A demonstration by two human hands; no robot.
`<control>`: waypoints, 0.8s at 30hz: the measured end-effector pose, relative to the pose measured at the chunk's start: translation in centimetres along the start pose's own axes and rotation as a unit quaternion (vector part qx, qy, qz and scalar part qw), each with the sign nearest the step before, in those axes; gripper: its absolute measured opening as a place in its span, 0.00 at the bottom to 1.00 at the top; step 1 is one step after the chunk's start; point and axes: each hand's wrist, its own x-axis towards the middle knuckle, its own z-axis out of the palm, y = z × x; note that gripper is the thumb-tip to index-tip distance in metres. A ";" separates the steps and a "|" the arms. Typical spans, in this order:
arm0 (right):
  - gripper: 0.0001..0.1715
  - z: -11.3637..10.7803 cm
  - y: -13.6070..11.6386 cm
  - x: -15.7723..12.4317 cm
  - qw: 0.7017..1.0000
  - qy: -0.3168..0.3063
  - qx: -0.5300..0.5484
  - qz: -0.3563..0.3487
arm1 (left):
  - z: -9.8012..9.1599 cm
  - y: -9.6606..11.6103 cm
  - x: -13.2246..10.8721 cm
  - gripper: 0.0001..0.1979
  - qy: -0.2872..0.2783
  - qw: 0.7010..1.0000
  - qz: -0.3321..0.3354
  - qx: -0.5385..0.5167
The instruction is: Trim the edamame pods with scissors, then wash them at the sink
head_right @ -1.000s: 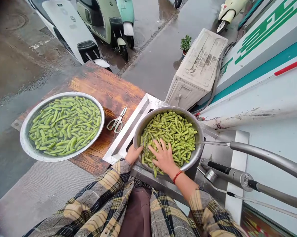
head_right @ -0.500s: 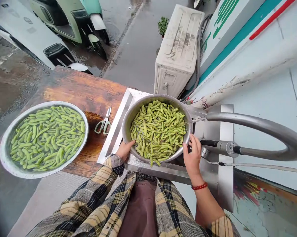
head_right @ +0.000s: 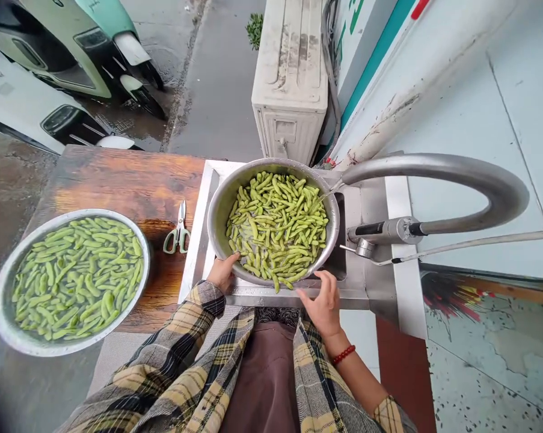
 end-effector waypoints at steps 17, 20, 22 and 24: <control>0.18 1.9 -0.9 5.4 0.990 0.075 0.096 0.071 | 0.1 0.3 -0.2 0.19 -0.015 1.000 0.001 0.012; 0.22 0.6 1.7 4.9 0.972 0.155 0.109 0.142 | 0.3 0.3 -0.3 0.18 -0.013 1.000 0.002 0.005; 0.28 0.4 3.4 5.5 0.961 0.144 0.151 0.181 | 0.3 0.2 -0.6 0.18 -0.012 1.000 0.003 0.002; 0.30 0.9 4.5 6.6 0.956 0.078 0.211 0.188 | 0.1 0.2 -0.7 0.18 -0.016 1.000 0.001 0.010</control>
